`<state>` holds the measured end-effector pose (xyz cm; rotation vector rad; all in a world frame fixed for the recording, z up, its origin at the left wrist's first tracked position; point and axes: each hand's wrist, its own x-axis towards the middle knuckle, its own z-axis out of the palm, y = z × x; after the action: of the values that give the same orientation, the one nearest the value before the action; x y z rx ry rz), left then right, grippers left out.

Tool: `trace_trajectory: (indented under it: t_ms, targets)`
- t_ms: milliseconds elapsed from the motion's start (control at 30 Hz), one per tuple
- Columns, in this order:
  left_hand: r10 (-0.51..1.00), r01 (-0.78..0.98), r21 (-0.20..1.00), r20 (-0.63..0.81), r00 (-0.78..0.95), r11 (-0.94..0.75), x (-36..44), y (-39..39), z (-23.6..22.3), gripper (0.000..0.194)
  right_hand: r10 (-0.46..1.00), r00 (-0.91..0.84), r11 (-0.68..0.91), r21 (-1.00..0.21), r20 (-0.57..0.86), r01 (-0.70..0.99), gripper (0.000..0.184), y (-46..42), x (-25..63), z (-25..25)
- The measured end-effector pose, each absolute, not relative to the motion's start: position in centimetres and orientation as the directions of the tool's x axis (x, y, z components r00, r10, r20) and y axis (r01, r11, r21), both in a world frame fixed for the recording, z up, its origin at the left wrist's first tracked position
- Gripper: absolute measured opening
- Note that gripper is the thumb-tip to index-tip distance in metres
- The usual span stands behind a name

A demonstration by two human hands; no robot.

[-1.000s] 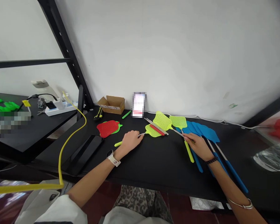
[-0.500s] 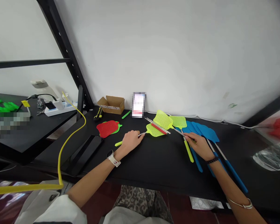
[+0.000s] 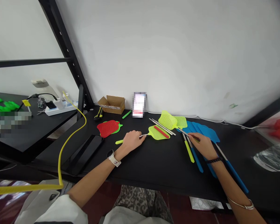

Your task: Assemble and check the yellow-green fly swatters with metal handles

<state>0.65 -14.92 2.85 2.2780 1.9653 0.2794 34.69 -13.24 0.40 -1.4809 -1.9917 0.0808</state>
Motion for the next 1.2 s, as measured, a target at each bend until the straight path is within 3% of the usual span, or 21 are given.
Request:
trace_trajectory:
  t_ms: [733,1200]
  targets:
    - [0.989,0.967,0.203,0.036,0.147,-0.151,-0.1,-14.7,3.2,0.046,0.888,-0.009,0.193,-0.356,0.459,0.914,0.038,-13.1,36.5,0.7]
    - [0.991,0.972,0.195,0.042,0.124,-0.13,-0.2,-14.5,2.8,0.045,0.937,-0.141,0.305,-0.551,0.319,0.777,0.038,-13.7,34.9,1.3]
